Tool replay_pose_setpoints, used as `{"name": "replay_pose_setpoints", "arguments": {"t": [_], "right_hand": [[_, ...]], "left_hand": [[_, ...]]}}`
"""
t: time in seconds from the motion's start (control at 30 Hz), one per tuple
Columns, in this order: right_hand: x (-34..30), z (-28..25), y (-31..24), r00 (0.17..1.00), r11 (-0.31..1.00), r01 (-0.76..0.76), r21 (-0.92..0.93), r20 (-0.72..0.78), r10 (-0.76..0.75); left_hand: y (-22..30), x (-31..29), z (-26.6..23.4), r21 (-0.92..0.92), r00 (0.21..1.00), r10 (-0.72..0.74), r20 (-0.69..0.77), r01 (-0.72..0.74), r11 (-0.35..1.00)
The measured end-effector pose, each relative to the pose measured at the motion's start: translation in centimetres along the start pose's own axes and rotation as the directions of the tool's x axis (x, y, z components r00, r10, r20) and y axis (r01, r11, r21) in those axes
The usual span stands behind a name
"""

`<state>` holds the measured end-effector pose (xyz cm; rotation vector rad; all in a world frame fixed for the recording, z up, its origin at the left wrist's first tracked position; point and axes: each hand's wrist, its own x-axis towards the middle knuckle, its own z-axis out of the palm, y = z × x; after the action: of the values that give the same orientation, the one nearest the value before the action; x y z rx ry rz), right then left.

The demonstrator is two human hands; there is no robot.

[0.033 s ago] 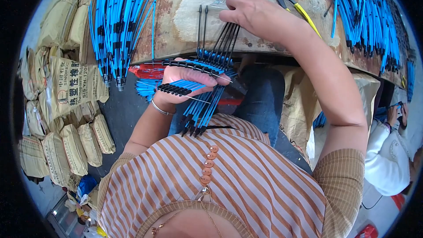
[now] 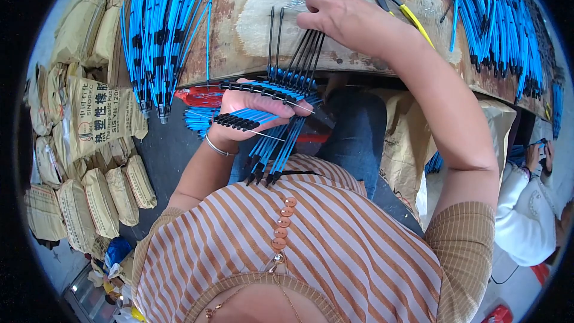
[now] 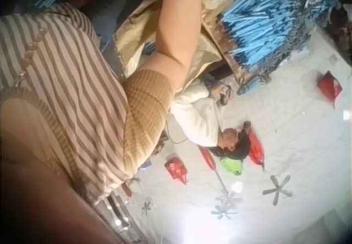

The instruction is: The person assembles blue plastic components into bundles using a bundling jig and pliers at a factory workstation.

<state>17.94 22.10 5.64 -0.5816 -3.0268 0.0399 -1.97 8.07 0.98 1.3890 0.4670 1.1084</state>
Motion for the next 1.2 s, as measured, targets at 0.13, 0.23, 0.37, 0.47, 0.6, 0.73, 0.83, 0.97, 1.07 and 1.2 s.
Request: {"name": "replay_pose_setpoints", "arguments": {"t": [0.13, 0.23, 0.37, 0.47, 0.6, 0.73, 0.83, 0.97, 1.07, 1.2], "right_hand": [[0.4, -0.1, 0.3, 1.0, 0.999, 0.026, 0.028, -0.003, -0.026], [0.4, -0.3, 0.1, 1.0, 1.0, 0.015, 0.027, 0.009, -0.015], [0.1, -0.6, -0.2, 0.995, 0.996, -0.064, 0.064, 0.087, 0.058], [0.0, -0.6, -0.2, 0.998, 0.997, -0.042, 0.061, 0.04, 0.04], [0.5, -0.3, 0.3, 0.999, 0.997, 0.001, 0.083, 0.033, -0.004], [0.7, -0.7, 0.3, 0.996, 0.996, -0.006, 0.086, 0.09, -0.002], [0.9, -0.5, 0.6, 0.998, 0.995, 0.026, 0.098, 0.06, -0.032], [1.3, -0.4, 0.7, 0.997, 0.995, 0.039, 0.087, 0.06, -0.044], [1.6, -0.2, 0.8, 0.997, 0.995, 0.04, 0.093, 0.059, -0.045], [2.1, 0.1, 1.2, 0.997, 0.993, 0.062, 0.101, 0.043, -0.067]], "left_hand": [[0.1, -0.1, -0.1, -0.028, 1.0, -0.02, 0.0, 0.02, 0.999], [0.7, 0.0, 0.1, -0.002, 0.998, -0.062, -0.003, 0.062, 0.998], [0.8, 0.1, -0.1, 0.033, 0.996, -0.085, 0.0, 0.085, 0.996], [0.5, 0.0, -0.2, -0.012, 0.999, -0.045, 0.02, 0.045, 0.999], [0.5, 0.0, 0.1, -0.023, 0.999, -0.028, -0.015, 0.028, 0.999], [0.4, 0.1, 0.0, 0.014, 1.0, -0.011, 0.006, 0.011, 1.0], [0.5, 0.0, 0.0, -0.042, 0.998, -0.06, -0.002, 0.06, 0.997], [0.8, 0.1, 0.0, 0.019, 0.996, -0.093, 0.008, 0.093, 0.996], [0.5, -0.1, 0.1, -0.08, 0.995, -0.1, -0.008, 0.099, 0.992], [0.4, 0.1, -0.1, -0.124, 0.994, -0.109, -0.011, 0.107, 0.986]]}}
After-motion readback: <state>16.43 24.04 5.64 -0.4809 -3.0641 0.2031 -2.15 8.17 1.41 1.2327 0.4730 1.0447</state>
